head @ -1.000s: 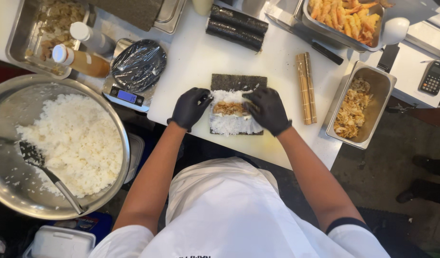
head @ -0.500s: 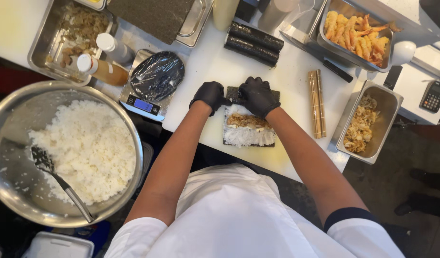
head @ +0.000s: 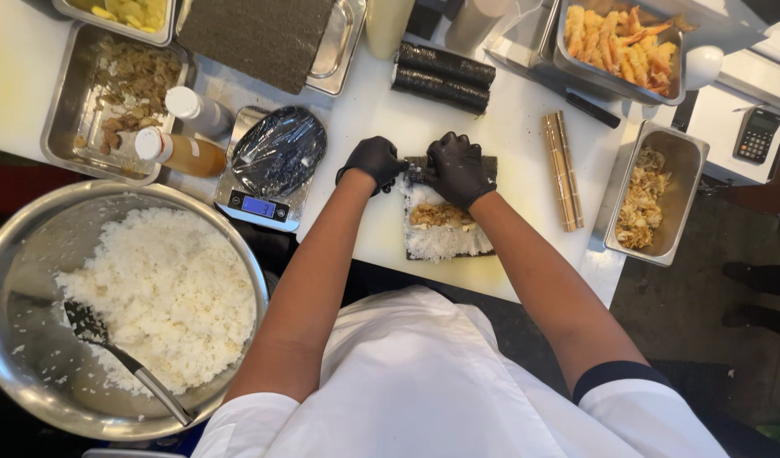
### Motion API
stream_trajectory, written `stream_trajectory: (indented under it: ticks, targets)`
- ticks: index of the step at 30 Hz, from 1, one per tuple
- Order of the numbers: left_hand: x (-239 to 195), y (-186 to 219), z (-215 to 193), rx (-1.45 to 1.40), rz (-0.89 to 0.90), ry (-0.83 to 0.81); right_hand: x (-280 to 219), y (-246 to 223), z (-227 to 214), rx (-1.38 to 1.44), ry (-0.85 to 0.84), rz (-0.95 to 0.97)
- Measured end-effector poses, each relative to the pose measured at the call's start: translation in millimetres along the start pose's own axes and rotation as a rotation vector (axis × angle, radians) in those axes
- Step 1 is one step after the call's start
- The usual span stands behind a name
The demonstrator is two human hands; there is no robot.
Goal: The person prepares sushi rolls by spreading rice onto nori sheets, adding fillings from containers, and rolling them using a bamboo mat. The person then stacks the completed rolls onto a metal tray in the prep area.
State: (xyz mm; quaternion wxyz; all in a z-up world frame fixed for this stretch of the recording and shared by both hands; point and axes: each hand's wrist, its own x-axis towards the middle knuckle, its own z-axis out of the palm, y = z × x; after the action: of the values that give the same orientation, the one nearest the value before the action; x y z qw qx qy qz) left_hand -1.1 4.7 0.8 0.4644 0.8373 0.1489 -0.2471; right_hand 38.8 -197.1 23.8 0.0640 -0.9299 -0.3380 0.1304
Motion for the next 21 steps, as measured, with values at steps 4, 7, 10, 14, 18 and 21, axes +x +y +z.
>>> stream_trajectory:
  ticks: [4,7,10,14,18,21]
  targets:
    - [-5,-7,-7,-0.256,0.006,-0.087,12,13,9,-0.105,0.036,0.049]
    - [-5,-5,-6,-0.288,-0.036,-0.065,13,20,12,-0.079,0.05,0.109]
    - [-9,-3,-5,-0.297,-0.023,-0.047,11,32,5,0.023,0.01,0.152]
    - [-8,-7,-2,-0.211,0.012,-0.02,-2,29,-19,0.18,-0.234,0.261]
    - [-3,-10,1,-0.114,0.083,0.051,-13,0,-29,-0.083,-0.247,0.194]
    - [-9,-10,-2,-0.148,0.025,0.006,-12,2,-21,-0.062,-0.183,0.217]
